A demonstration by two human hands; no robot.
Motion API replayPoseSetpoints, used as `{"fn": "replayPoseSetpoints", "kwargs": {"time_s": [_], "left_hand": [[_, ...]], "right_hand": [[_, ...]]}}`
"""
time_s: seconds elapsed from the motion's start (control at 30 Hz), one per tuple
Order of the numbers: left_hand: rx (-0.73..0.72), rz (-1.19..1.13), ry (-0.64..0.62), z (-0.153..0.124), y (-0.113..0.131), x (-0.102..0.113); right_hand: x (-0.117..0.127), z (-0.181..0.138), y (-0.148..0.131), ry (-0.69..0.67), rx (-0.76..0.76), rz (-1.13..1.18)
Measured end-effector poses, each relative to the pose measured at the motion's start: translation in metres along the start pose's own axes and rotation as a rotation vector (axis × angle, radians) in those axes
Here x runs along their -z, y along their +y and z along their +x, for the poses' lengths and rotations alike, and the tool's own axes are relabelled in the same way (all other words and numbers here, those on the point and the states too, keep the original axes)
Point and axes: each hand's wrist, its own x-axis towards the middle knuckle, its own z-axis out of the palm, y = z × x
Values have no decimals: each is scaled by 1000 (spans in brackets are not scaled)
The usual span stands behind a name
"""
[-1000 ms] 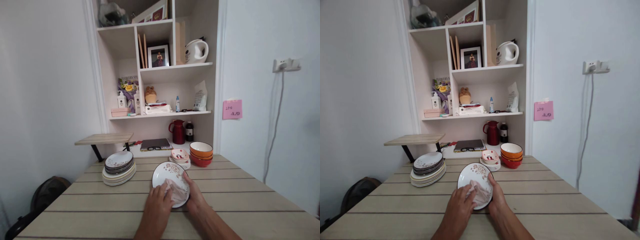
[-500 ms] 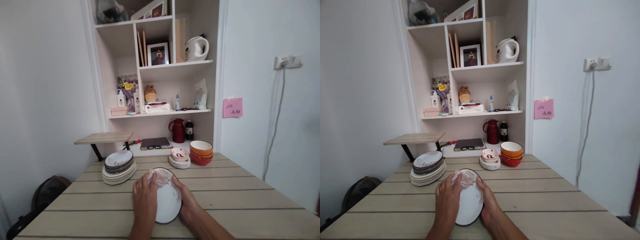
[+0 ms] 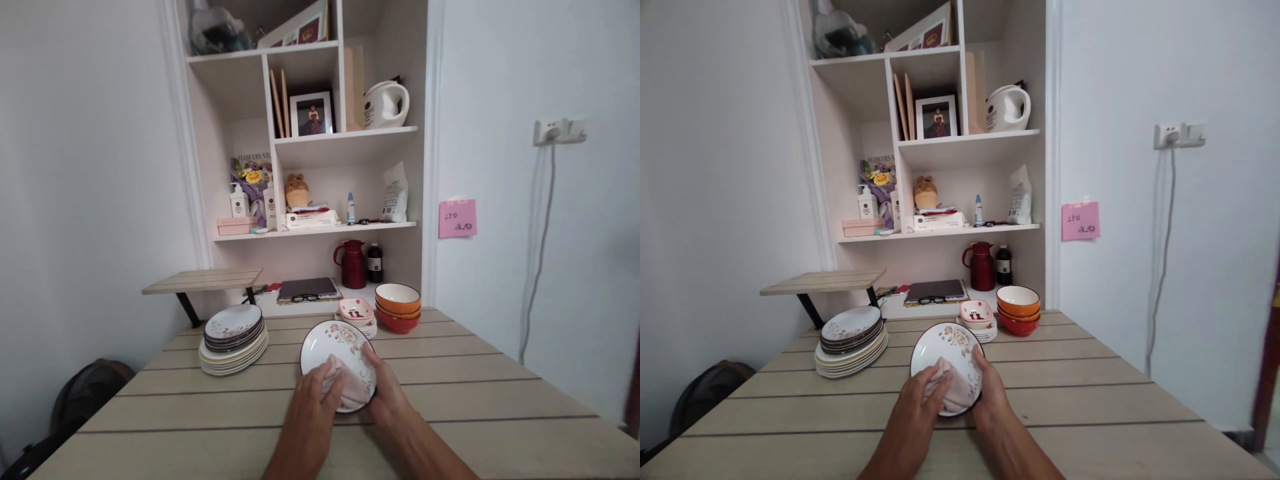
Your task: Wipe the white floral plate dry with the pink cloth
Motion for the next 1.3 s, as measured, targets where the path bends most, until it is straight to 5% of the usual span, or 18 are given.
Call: {"fn": "replayPoseSetpoints", "kwargs": {"time_s": [0.3, 0.4, 0.57, 0.97, 1.17, 1.3], "left_hand": [[43, 14, 93, 2, -3, -3], [163, 115, 87, 6, -6, 2], [368, 299, -2, 6, -17, 1], [13, 45, 60, 1, -1, -4], [34, 50, 64, 4, -2, -3], [247, 163, 56, 12, -6, 5]], "right_hand": [[-19, -17, 22, 20, -45, -101], [-21, -17, 30, -32, -27, -91], [-14, -9, 31, 77, 6, -94], [-9, -8, 10, 20, -55, 5], [-21, -20, 21, 10, -40, -94], [-26, -24, 31, -40, -19, -123]]}}
